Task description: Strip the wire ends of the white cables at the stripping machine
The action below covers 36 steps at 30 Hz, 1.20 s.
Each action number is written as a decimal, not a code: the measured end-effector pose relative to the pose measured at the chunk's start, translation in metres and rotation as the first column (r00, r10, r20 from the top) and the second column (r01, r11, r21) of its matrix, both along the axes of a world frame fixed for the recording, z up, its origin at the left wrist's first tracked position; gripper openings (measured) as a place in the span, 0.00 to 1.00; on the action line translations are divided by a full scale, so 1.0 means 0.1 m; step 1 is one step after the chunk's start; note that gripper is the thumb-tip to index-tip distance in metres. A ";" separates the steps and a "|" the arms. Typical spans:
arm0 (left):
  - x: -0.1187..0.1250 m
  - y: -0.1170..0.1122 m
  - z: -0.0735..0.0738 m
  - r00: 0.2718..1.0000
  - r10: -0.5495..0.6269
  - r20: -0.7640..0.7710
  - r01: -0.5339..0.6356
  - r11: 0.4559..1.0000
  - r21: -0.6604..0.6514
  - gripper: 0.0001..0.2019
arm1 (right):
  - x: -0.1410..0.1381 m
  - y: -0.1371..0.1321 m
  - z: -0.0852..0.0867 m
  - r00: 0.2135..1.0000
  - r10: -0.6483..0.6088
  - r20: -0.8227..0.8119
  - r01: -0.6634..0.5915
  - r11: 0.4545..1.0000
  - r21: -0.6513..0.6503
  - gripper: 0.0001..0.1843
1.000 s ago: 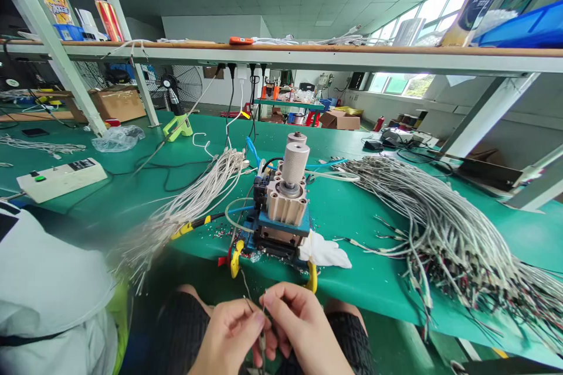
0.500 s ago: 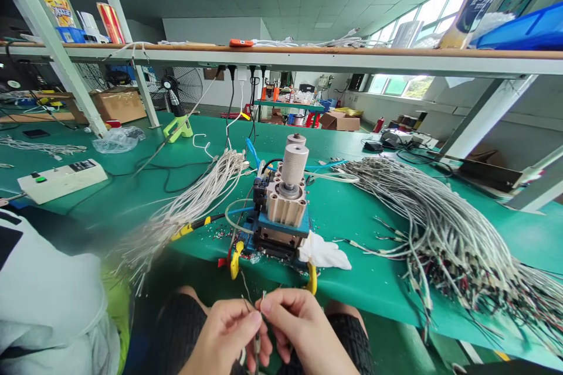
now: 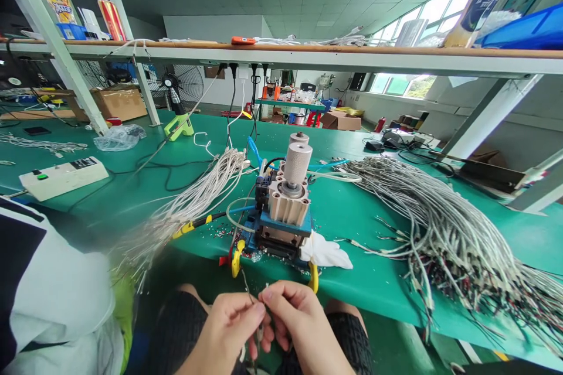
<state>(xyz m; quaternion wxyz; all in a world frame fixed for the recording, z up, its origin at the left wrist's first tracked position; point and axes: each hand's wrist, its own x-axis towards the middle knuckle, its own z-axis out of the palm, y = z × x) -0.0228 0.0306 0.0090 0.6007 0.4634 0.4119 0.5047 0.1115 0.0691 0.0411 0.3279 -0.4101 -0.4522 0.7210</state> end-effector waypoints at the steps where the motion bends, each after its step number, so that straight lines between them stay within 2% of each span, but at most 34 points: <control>1: 0.01 0.02 0.01 1.000 0.011 0.021 -0.011 1.000 0.002 0.25 | -0.01 0.01 -0.01 1.000 -0.020 -0.013 0.020 1.000 -0.013 0.27; 5: 0.03 0.14 0.09 0.996 0.030 0.089 -0.033 0.999 0.033 0.24 | -0.02 0.06 -0.02 0.998 -0.053 -0.022 0.053 0.999 -0.013 0.27; 11: 0.04 0.37 0.21 0.985 0.091 0.147 -0.089 0.996 -0.021 0.20 | -0.02 0.12 -0.03 0.990 -0.136 0.024 0.131 0.983 0.128 0.29; 13: 0.05 0.44 0.24 0.979 0.127 0.161 -0.121 0.992 -0.048 0.19 | -0.04 0.11 -0.04 0.979 -0.196 0.052 0.181 0.962 0.204 0.31; 16: 0.08 0.52 0.29 0.968 0.180 0.176 -0.165 0.982 -0.094 0.17 | -0.11 0.06 -0.05 0.947 -0.319 0.034 0.293 0.902 0.318 0.30; 18: 0.10 0.55 0.33 0.961 0.211 0.181 -0.188 0.973 -0.131 0.16 | -0.16 0.02 -0.05 0.918 -0.396 -0.025 0.379 0.858 0.346 0.29; 20: 0.12 0.56 0.35 0.955 0.234 0.185 -0.205 0.965 -0.162 0.15 | -0.20 0.00 -0.05 0.903 -0.426 -0.057 0.419 0.842 0.341 0.29; 24: 0.15 0.58 0.36 0.945 0.265 0.191 -0.228 0.954 -0.193 0.15 | -0.23 0.02 -0.07 0.921 -0.386 -0.050 0.379 0.861 0.340 0.27; 30: 0.16 0.57 0.35 0.934 0.297 0.200 -0.258 0.945 -0.198 0.14 | -0.21 0.08 -0.13 0.955 -0.297 -0.013 0.282 0.891 0.355 0.29; 36: 0.17 0.59 0.36 0.925 0.314 0.214 -0.270 0.940 -0.211 0.15 | -0.21 0.13 -0.14 0.961 -0.275 0.005 0.255 0.898 0.359 0.29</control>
